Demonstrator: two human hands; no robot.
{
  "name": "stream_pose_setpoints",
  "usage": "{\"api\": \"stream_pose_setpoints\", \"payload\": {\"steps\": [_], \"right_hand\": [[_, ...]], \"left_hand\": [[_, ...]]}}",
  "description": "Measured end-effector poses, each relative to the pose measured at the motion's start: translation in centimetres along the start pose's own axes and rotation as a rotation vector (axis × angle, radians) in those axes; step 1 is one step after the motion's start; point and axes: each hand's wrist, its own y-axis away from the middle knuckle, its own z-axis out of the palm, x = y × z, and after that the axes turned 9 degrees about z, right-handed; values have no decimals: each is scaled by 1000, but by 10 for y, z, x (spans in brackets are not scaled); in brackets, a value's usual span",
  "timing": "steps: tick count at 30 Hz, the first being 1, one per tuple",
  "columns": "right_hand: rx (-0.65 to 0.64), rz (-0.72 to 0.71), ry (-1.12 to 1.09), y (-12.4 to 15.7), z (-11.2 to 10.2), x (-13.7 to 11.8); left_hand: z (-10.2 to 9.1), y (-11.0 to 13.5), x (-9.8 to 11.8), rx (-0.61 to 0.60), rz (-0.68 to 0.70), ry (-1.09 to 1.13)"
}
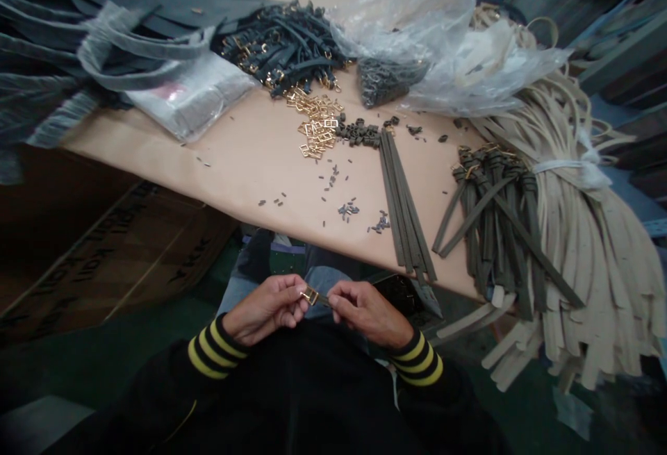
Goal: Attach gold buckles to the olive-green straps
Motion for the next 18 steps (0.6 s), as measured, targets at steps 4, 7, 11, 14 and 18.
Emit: {"api": "stream_pose_setpoints", "payload": {"steps": [4,7,11,14,18], "right_hand": [[-38,4,-22,0,1,3],[-51,-10,11,1,-1,4],[-31,-42,76,2,-4,3],[-21,-22,19,1,0,2],[40,-47,-112,0,14,0]], "left_hand": [[-3,-2,-6,-47,-36,108],[-4,-2,-10,-74,-58,145],[-4,-2,-15,-96,-75,147],[1,-2,-17,-67,-51,110],[9,-1,-19,-14,-43,74]]}}
